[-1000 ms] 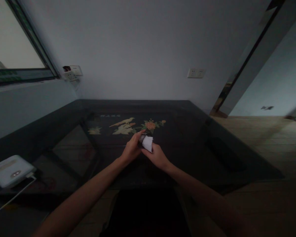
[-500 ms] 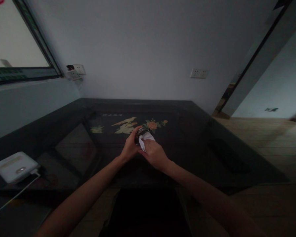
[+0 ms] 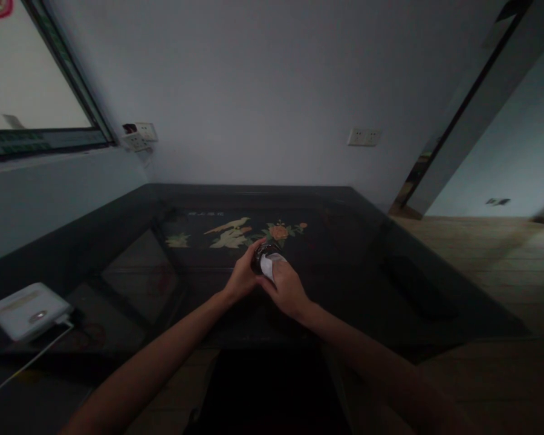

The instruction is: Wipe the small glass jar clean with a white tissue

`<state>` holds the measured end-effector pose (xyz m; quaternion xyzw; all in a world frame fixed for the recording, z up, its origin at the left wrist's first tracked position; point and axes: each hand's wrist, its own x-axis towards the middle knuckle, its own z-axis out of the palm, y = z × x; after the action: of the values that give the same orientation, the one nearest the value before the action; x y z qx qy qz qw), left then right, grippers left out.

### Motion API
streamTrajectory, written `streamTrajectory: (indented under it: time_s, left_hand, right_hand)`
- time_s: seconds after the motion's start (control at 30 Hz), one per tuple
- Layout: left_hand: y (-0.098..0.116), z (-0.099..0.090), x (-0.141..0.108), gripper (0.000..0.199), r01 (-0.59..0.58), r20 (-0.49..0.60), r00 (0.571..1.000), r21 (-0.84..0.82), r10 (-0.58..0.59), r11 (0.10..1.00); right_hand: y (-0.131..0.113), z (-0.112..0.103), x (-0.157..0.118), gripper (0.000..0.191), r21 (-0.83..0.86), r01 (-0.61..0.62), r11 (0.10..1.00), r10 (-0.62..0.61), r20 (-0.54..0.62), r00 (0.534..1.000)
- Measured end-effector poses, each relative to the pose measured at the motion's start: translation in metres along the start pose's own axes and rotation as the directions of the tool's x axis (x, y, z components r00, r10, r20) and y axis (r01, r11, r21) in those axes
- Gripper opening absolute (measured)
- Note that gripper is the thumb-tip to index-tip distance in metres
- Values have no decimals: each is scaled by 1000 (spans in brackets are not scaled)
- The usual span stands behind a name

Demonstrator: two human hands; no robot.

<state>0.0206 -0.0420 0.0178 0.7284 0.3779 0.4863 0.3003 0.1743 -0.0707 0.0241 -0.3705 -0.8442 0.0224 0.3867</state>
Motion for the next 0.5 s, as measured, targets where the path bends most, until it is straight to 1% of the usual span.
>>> streamTrajectory:
  time_s: [0.07, 0.13, 0.2, 0.27, 0.3, 0.37, 0.43, 0.5]
  left_hand:
    - [1, 1, -2, 78, -34, -29, 999, 63, 36, 997]
    - [2, 3, -3, 71, -39, -75, 996, 132, 49, 990]
    - [4, 4, -4, 67, -37, -112, 992, 186, 58, 982]
    - [4, 3, -5, 64, -46, -134, 988, 207, 75, 977]
    - [3, 2, -5, 63, -52, -144, 986, 208, 84, 977]
    - [2, -1, -6, 65, -70, -147, 984, 182, 98, 981]
    - [0, -6, -5, 69, -74, -123, 988, 141, 91, 987]
    - [0, -9, -4, 73, -46, -95, 994, 118, 58, 992]
  right_hand:
    - [-10, 6, 0, 34, 186, -120, 975, 131, -48, 990]
    - [-20, 11, 3, 35, 376, -203, 904, 246, -71, 967]
    - [-27, 15, 8, 37, 520, -242, 819, 330, -83, 940]
    - [-33, 18, 13, 38, 587, -258, 768, 373, -83, 924]
    - [-35, 18, 14, 38, 585, -263, 767, 378, -82, 922]
    - [-37, 18, 15, 39, 505, -250, 826, 336, -86, 938]
    - [-34, 15, 13, 42, 340, -187, 922, 226, -79, 971]
    - [-25, 9, 10, 47, 143, -74, 987, 77, -16, 997]
